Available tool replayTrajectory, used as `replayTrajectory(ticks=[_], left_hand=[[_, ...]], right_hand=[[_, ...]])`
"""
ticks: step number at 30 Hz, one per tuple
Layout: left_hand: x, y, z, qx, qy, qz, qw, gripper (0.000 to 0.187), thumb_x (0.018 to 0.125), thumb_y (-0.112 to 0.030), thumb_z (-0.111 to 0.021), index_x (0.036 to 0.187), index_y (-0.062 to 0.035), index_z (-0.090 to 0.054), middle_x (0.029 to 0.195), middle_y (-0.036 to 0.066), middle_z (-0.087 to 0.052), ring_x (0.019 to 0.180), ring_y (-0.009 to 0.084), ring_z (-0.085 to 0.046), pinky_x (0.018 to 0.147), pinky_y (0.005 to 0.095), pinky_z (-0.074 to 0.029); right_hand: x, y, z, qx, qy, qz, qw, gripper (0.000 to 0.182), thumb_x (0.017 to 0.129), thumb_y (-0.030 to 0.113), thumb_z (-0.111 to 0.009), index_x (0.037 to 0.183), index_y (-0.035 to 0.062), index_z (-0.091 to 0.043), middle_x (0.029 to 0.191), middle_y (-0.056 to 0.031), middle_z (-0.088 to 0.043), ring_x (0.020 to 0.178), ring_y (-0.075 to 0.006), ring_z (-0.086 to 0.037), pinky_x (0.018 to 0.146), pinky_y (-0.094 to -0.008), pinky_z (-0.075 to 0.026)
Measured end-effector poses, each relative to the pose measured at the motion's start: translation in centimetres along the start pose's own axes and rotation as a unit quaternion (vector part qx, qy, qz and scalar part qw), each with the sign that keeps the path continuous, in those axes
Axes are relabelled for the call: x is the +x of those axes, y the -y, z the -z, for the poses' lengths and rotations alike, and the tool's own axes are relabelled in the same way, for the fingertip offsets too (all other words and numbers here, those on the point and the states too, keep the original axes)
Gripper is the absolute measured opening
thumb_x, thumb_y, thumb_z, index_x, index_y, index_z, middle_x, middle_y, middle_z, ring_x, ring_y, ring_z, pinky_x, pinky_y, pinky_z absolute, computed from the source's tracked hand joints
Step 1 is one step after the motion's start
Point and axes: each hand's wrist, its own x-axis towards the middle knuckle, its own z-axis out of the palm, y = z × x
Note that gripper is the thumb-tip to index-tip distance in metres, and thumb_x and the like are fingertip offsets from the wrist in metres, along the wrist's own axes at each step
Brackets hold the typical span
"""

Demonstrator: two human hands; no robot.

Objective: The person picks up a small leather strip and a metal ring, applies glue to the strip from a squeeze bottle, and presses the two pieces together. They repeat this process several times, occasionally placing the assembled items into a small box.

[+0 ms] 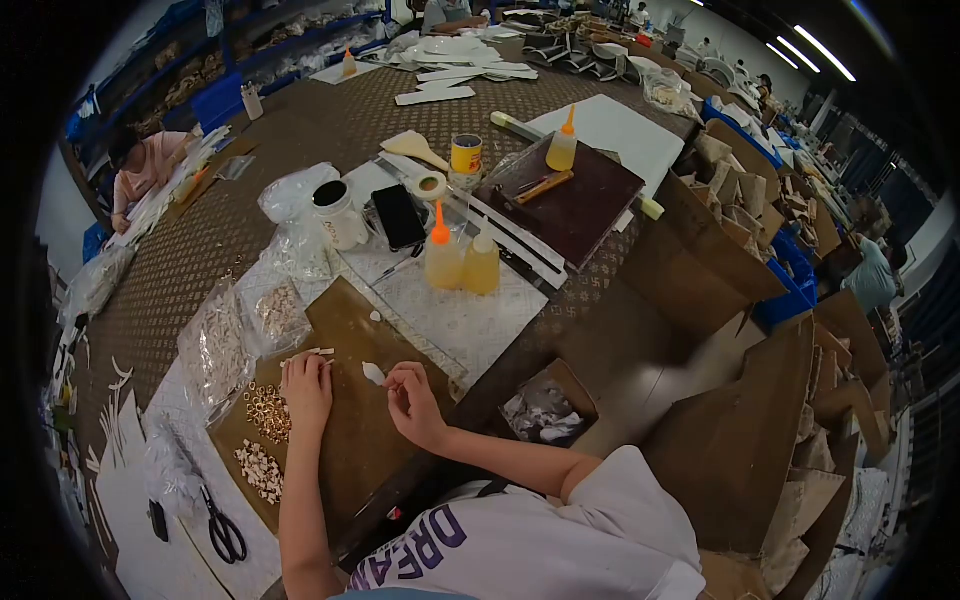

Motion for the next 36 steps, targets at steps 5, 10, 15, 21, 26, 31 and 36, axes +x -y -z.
replayTrajectory(ticks=[5, 10, 15, 21, 26, 31, 36], left_hand=[[0.2, 0.3, 0.8, -0.048, -0.073, 0.031, 0.996, 0.008, 0.083, -0.012, -0.062, 0.088, -0.0062, -0.065, 0.097, 0.010, -0.060, 0.096, 0.0295, -0.055, 0.092, 0.0427, -0.040], [-0.9, -1.9, 5.0, -0.189, -0.028, 0.201, 0.961, 0.012, 0.084, -0.007, -0.062, 0.094, -0.0038, -0.067, 0.089, 0.012, -0.063, 0.079, 0.0286, -0.060, 0.070, 0.0343, -0.048], [-6.6, -5.0, 7.1, -0.219, -0.016, 0.148, 0.964, 0.009, 0.084, -0.004, -0.061, 0.091, -0.0037, -0.066, 0.088, 0.013, -0.062, 0.079, 0.0287, -0.063, 0.067, 0.0343, -0.050], [-12.7, -7.2, 8.9, -0.218, -0.007, 0.209, 0.953, 0.009, 0.083, -0.003, -0.060, 0.092, -0.0039, -0.061, 0.086, 0.013, -0.060, 0.077, 0.0325, -0.061, 0.066, 0.0371, -0.050], [-14.3, -5.7, 10.3, -0.203, -0.068, 0.295, 0.931, 0.009, 0.085, -0.006, -0.060, 0.093, -0.0040, -0.063, 0.086, 0.012, -0.060, 0.075, 0.0309, -0.061, 0.065, 0.0358, -0.049], [-14.8, -2.0, 12.0, -0.074, -0.122, 0.386, 0.911, 0.009, 0.085, -0.007, -0.061, 0.094, -0.0044, -0.065, 0.086, 0.010, -0.060, 0.067, 0.0262, -0.058, 0.060, 0.0330, -0.046], [-13.7, 0.4, 10.2, -0.038, -0.098, 0.287, 0.952, 0.012, 0.083, -0.008, -0.064, 0.094, -0.0041, -0.066, 0.087, 0.011, -0.061, 0.076, 0.0272, -0.060, 0.067, 0.0345, -0.049]], right_hand=[[-1.0, -0.6, 0.3, 0.033, 0.087, -0.020, 0.995, 0.020, 0.082, -0.012, -0.051, 0.094, 0.0044, -0.050, 0.099, -0.0075, -0.045, 0.069, -0.0120, -0.047, 0.058, -0.0228, -0.039], [-1.1, 0.2, -0.2, 0.119, 0.191, -0.043, 0.973, 0.021, 0.089, -0.004, -0.052, 0.108, 0.0030, -0.052, 0.094, -0.0076, -0.053, 0.070, -0.0114, -0.054, 0.063, -0.0236, -0.045], [-2.7, 1.2, -2.6, 0.294, 0.198, -0.330, 0.875, 0.031, 0.090, 0.005, -0.057, 0.121, 0.0027, -0.050, 0.095, -0.0046, -0.058, 0.079, -0.0090, -0.057, 0.069, -0.0229, -0.049], [-3.4, 2.2, -4.2, 0.206, 0.309, -0.308, 0.876, 0.007, 0.087, 0.002, -0.062, 0.092, -0.0006, -0.061, 0.082, -0.0041, -0.064, 0.071, -0.0073, -0.061, 0.063, -0.0207, -0.050], [-3.2, 2.4, -4.3, 0.157, 0.343, -0.282, 0.882, 0.004, 0.088, 0.003, -0.059, 0.085, 0.0008, -0.057, 0.078, -0.0019, -0.060, 0.068, -0.0053, -0.059, 0.060, -0.0198, -0.048], [-3.0, 2.1, -4.2, 0.211, 0.310, -0.335, 0.864, 0.005, 0.092, 0.006, -0.056, 0.090, 0.0015, -0.057, 0.076, -0.0022, -0.059, 0.065, -0.0060, -0.055, 0.061, -0.0209, -0.047], [-3.0, 1.5, -4.1, 0.208, 0.315, -0.321, 0.868, 0.007, 0.092, 0.007, -0.056, 0.095, 0.0009, -0.058, 0.079, -0.0035, -0.061, 0.068, -0.0078, -0.057, 0.063, -0.0219, -0.048]])
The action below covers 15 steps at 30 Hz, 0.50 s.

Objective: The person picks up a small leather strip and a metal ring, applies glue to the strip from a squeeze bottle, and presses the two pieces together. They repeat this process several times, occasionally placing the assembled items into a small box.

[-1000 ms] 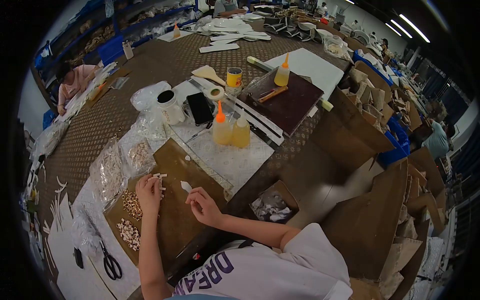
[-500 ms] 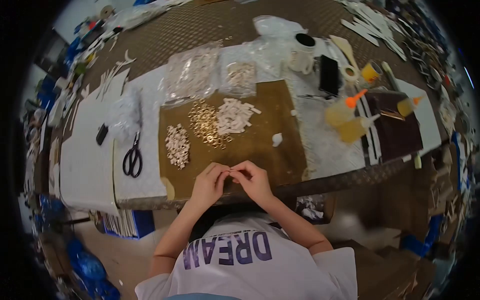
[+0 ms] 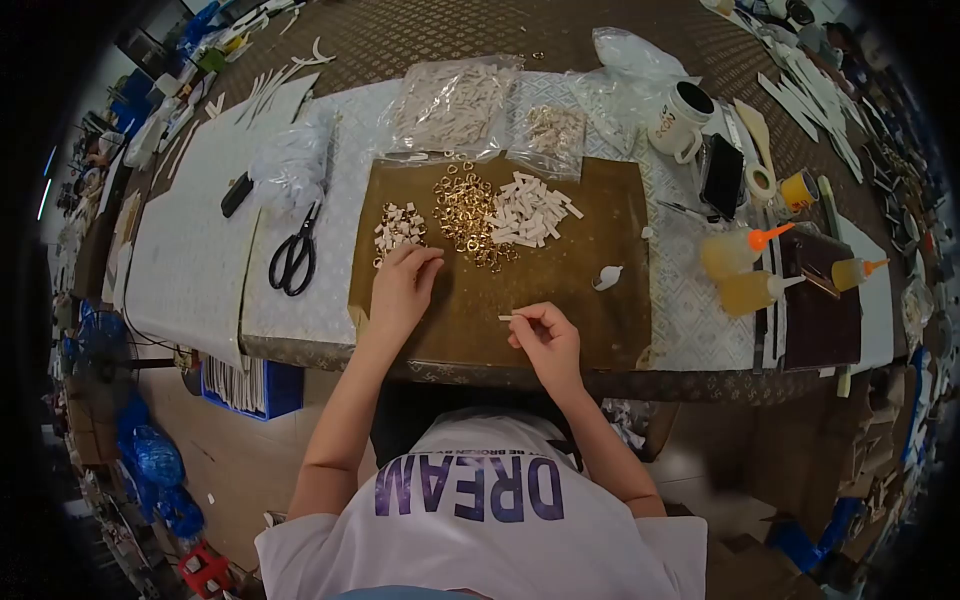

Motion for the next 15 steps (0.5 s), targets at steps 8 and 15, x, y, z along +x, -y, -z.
replayTrajectory(ticks=[8, 15], left_hand=[[2.5, -1.0, -3.3, 0.015, 0.047, 0.011, 0.999, 0.010, 0.079, -0.009, -0.064, 0.088, -0.0041, -0.063, 0.083, 0.013, -0.059, 0.081, 0.0315, -0.059, 0.071, 0.0394, -0.048], [3.9, -0.6, -3.0, -0.047, 0.124, 0.112, 0.985, 0.012, 0.076, -0.008, -0.066, 0.087, -0.0040, -0.064, 0.079, 0.013, -0.062, 0.071, 0.0302, -0.061, 0.067, 0.0390, -0.049]], right_hand=[[0.1, 0.7, 0.2, 0.050, -0.035, -0.015, 0.998, 0.011, 0.090, 0.007, -0.060, 0.097, -0.0007, -0.060, 0.081, -0.0038, -0.062, 0.070, -0.0089, -0.060, 0.066, -0.0219, -0.050], [0.4, 0.7, 0.3, 0.065, -0.023, -0.034, 0.997, 0.011, 0.089, 0.006, -0.060, 0.097, -0.0007, -0.060, 0.082, -0.0044, -0.063, 0.070, -0.0099, -0.061, 0.066, -0.0228, -0.051]])
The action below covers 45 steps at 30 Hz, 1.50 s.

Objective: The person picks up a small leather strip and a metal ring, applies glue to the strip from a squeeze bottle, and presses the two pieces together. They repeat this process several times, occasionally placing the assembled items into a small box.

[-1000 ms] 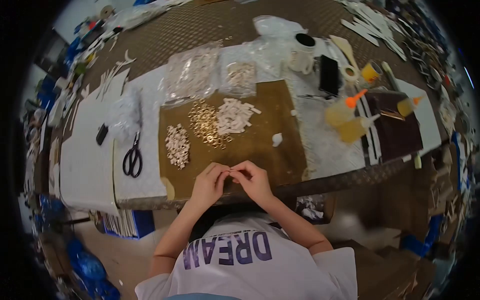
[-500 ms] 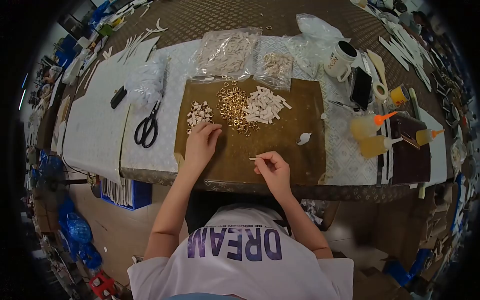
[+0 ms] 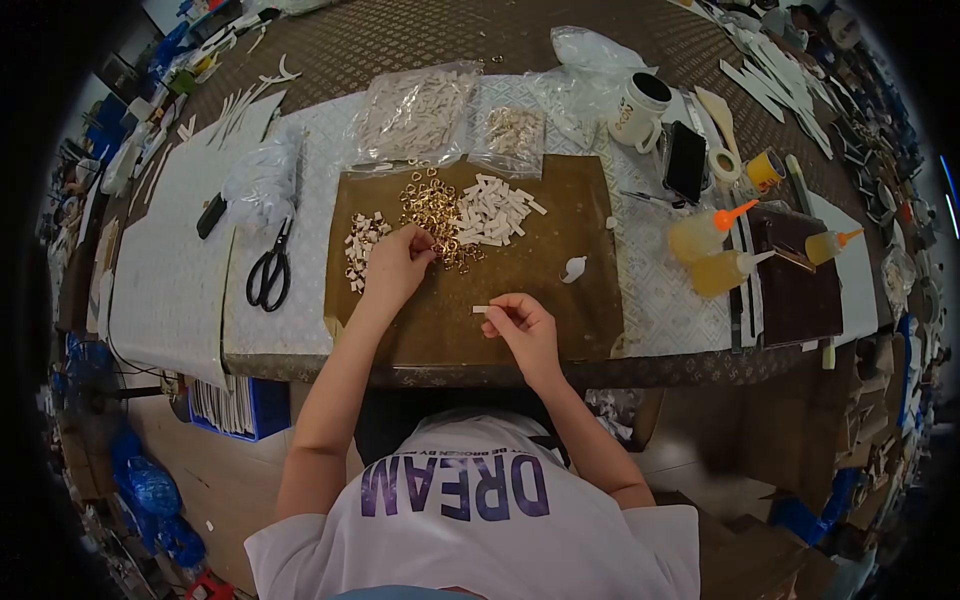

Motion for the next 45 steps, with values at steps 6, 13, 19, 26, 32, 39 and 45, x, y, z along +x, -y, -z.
replayTrajectory(ticks=[6, 13, 19, 26, 32, 39, 45], left_hand=[[-3.7, -0.3, -0.5, -0.250, 0.036, 0.049, 0.966, 0.018, 0.081, -0.006, -0.067, 0.098, -0.0029, -0.066, 0.085, 0.004, -0.066, 0.073, 0.0126, -0.063, 0.065, 0.0283, -0.050], [-8.5, -2.7, 0.5, -0.559, 0.117, 0.188, 0.799, 0.019, 0.088, -0.005, -0.061, 0.105, 0.0013, -0.062, 0.092, 0.008, -0.065, 0.084, 0.0153, -0.065, 0.077, 0.0251, -0.054], [-9.2, -2.3, 0.5, -0.601, 0.142, 0.188, 0.764, 0.022, 0.089, -0.004, -0.058, 0.111, 0.0024, -0.061, 0.096, 0.010, -0.066, 0.087, 0.0156, -0.066, 0.078, 0.0248, -0.054], [-9.7, -2.6, 1.2, -0.625, 0.172, 0.200, 0.735, 0.023, 0.089, -0.002, -0.058, 0.111, 0.0043, -0.060, 0.096, 0.011, -0.066, 0.087, 0.0162, -0.066, 0.078, 0.0250, -0.055], [-10.0, -2.6, 1.1, -0.536, 0.123, 0.157, 0.820, 0.018, 0.086, -0.001, -0.062, 0.103, 0.0034, -0.065, 0.092, 0.010, -0.068, 0.083, 0.0133, -0.065, 0.075, 0.0237, -0.054], [-11.0, -2.7, -0.5, -0.516, 0.105, 0.164, 0.834, 0.019, 0.089, -0.001, -0.057, 0.107, 0.0040, -0.064, 0.095, 0.011, -0.067, 0.084, 0.0138, -0.065, 0.076, 0.0248, -0.054], [-14.0, -4.6, -6.6, -0.571, 0.200, 0.114, 0.788, 0.027, 0.094, -0.002, -0.047, 0.119, 0.0033, -0.056, 0.109, 0.016, -0.062, 0.095, 0.0213, -0.063, 0.085, 0.0305, -0.051]], right_hand=[[0.2, 0.3, -0.3, 0.066, -0.023, -0.013, 0.997, 0.012, 0.089, 0.008, -0.061, 0.098, -0.0002, -0.060, 0.086, -0.0046, -0.063, 0.075, -0.0103, -0.061, 0.069, -0.0235, -0.051], [-0.2, 1.2, -1.5, 0.052, 0.007, -0.039, 0.998, 0.016, 0.088, 0.010, -0.063, 0.100, -0.0001, -0.061, 0.085, -0.0043, -0.063, 0.074, -0.0100, -0.061, 0.069, -0.0231, -0.051], [-0.6, 1.7, -2.1, 0.047, 0.051, -0.060, 0.996, 0.017, 0.088, 0.010, -0.063, 0.101, -0.0008, -0.061, 0.084, -0.0047, -0.064, 0.073, -0.0097, -0.060, 0.069, -0.0223, -0.050], [-1.1, 1.8, -2.6, 0.068, 0.084, -0.073, 0.991, 0.016, 0.089, 0.011, -0.061, 0.100, -0.0005, -0.061, 0.085, -0.0048, -0.064, 0.074, -0.0093, -0.059, 0.070, -0.0223, -0.049], [-1.2, 1.7, -3.1, -0.040, 0.083, 0.007, 0.996, 0.018, 0.086, 0.008, -0.066, 0.101, 0.0006, -0.059, 0.087, -0.0027, -0.063, 0.077, -0.0056, -0.058, 0.069, -0.0193, -0.047], [-1.3, 1.7, -2.0, -0.130, 0.057, -0.014, 0.990, 0.011, 0.084, 0.006, -0.066, 0.092, 0.0003, -0.062, 0.084, -0.0008, -0.063, 0.072, -0.0050, -0.058, 0.065, -0.0187, -0.047], [-1.0, 5.2, 1.0, -0.120, -0.012, 0.000, 0.993, 0.010, 0.085, 0.006, -0.065, 0.091, -0.0014, -0.063, 0.081, -0.0017, -0.064, 0.070, -0.0061, -0.059, 0.066, -0.0193, -0.049]])
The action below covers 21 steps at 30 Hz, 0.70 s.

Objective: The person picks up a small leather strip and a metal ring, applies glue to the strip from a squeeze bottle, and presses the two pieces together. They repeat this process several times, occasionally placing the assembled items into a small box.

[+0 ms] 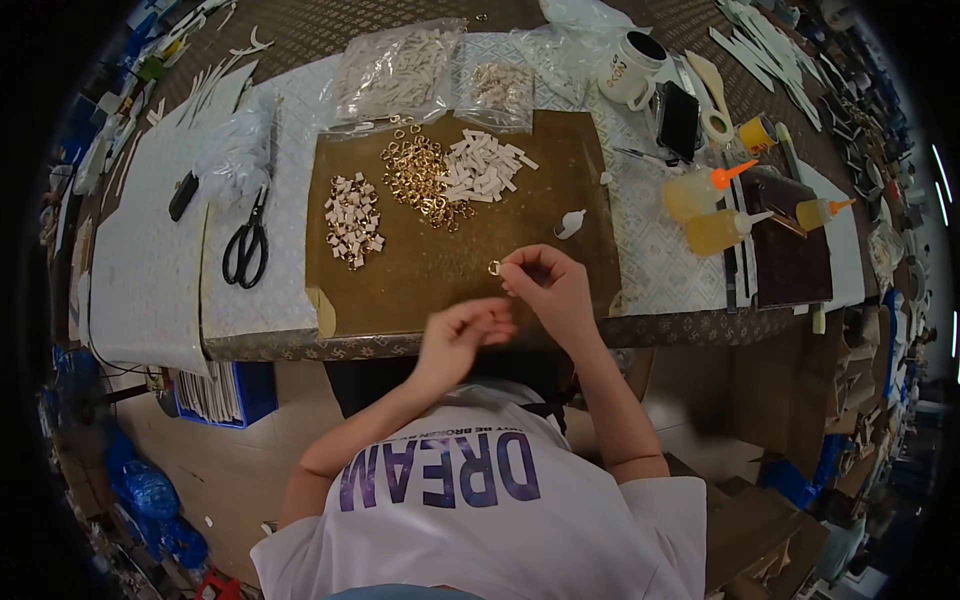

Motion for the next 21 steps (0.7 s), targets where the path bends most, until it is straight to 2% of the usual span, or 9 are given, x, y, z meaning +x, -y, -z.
replayTrajectory(ticks=[2, 3, 5, 7, 9, 11, 13, 16, 21], left_hand=[[0.5, 1.4, -3.1, 0.152, 0.225, 0.000, 0.962, 0.031, 0.092, -0.006, -0.051, 0.122, -0.0001, -0.054, 0.120, 0.019, -0.055, 0.105, 0.0275, -0.059, 0.092, 0.0357, -0.047], [0.7, 1.0, -4.6, 0.274, 0.341, -0.005, 0.899, 0.033, 0.090, -0.008, -0.053, 0.122, -0.0020, -0.054, 0.125, 0.020, -0.052, 0.110, 0.0299, -0.056, 0.095, 0.0380, -0.045], [-0.2, 3.7, -6.0, 0.379, 0.362, -0.079, 0.848, 0.035, 0.089, -0.010, -0.054, 0.123, -0.0038, -0.053, 0.128, 0.020, -0.049, 0.113, 0.0296, -0.054, 0.097, 0.0395, -0.042], [0.5, 1.9, -6.9, 0.370, 0.374, -0.057, 0.848, 0.037, 0.088, -0.007, -0.052, 0.125, -0.0037, -0.050, 0.125, 0.019, -0.051, 0.109, 0.0257, -0.057, 0.092, 0.0368, -0.045], [0.8, -0.1, -5.5, 0.271, 0.217, 0.092, 0.933, 0.035, 0.088, -0.006, -0.052, 0.123, -0.0067, -0.051, 0.107, 0.017, -0.058, 0.099, 0.0273, -0.061, 0.081, 0.0356, -0.051], [0.6, -1.5, -3.5, 0.100, -0.011, 0.062, 0.993, 0.025, 0.093, -0.005, -0.046, 0.116, -0.0036, -0.055, 0.106, 0.014, -0.061, 0.093, 0.0194, -0.062, 0.078, 0.0302, -0.052], [1.4, -3.0, -1.6, 0.013, -0.079, -0.051, 0.995, 0.024, 0.096, -0.007, -0.045, 0.117, -0.0008, -0.055, 0.107, 0.012, -0.062, 0.093, 0.0128, -0.060, 0.079, 0.0266, -0.051], [1.3, -6.0, -0.3, 0.009, -0.013, -0.014, 1.000, 0.029, 0.096, -0.011, -0.048, 0.123, -0.0011, -0.052, 0.117, 0.012, -0.058, 0.101, 0.0134, -0.058, 0.084, 0.0258, -0.049], [1.3, -5.8, 0.9, 0.030, -0.040, -0.006, 0.999, 0.022, 0.088, -0.006, -0.062, 0.108, 0.0009, -0.064, 0.093, 0.008, -0.067, 0.085, 0.0113, -0.063, 0.076, 0.0245, -0.052]], right_hand=[[0.3, 0.5, 1.1, -0.017, -0.001, 0.013, 1.000, 0.010, 0.085, 0.006, -0.065, 0.091, -0.0014, -0.063, 0.080, -0.0016, -0.064, 0.070, -0.0061, -0.059, 0.066, -0.0195, -0.049], [0.3, 0.7, 1.6, -0.025, -0.002, 0.019, 1.000, 0.010, 0.085, 0.006, -0.065, 0.091, -0.0014, -0.064, 0.080, -0.0015, -0.064, 0.070, -0.0061, -0.059, 0.066, -0.0197, -0.049], [-0.1, 1.0, 2.3, -0.042, -0.003, 0.021, 0.999, 0.010, 0.085, 0.007, -0.065, 0.091, -0.0015, -0.064, 0.079, -0.0015, -0.064, 0.070, -0.0061, -0.059, 0.065, -0.0199, -0.049], [-0.7, 1.3, 2.7, -0.057, -0.003, 0.016, 0.998, 0.010, 0.085, 0.007, -0.065, 0.091, -0.0015, -0.064, 0.079, -0.0015, -0.064, 0.070, -0.0061, -0.060, 0.065, -0.0200, -0.049], [-1.4, 1.2, 3.1, -0.059, -0.009, 0.011, 0.998, 0.010, 0.085, 0.007, -0.065, 0.091, -0.0018, -0.064, 0.079, -0.0018, -0.065, 0.070, -0.0061, -0.060, 0.066, -0.0203, -0.049], [-2.1, 1.1, 3.1, -0.043, -0.011, 0.006, 0.999, 0.011, 0.085, 0.006, -0.066, 0.092, -0.0021, -0.064, 0.082, -0.0030, -0.065, 0.071, -0.0064, -0.060, 0.067, -0.0205, -0.049], [-2.6, 1.1, 2.5, 0.000, -0.001, -0.021, 1.000, 0.012, 0.084, 0.006, -0.067, 0.093, -0.0022, -0.064, 0.084, -0.0036, -0.065, 0.072, -0.0071, -0.060, 0.067, -0.0203, -0.050], [-2.7, 0.5, 1.1, 0.039, 0.030, -0.031, 0.998, 0.013, 0.084, 0.006, -0.067, 0.093, -0.0023, -0.064, 0.086, -0.0043, -0.066, 0.073, -0.0080, -0.061, 0.068, -0.0200, -0.050], [-2.4, -0.7, -0.5, 0.053, 0.034, -0.006, 0.998, 0.013, 0.084, 0.005, -0.067, 0.093, -0.0025, -0.063, 0.086, -0.0046, -0.066, 0.076, -0.0085, -0.062, 0.068, -0.0197, -0.050]])
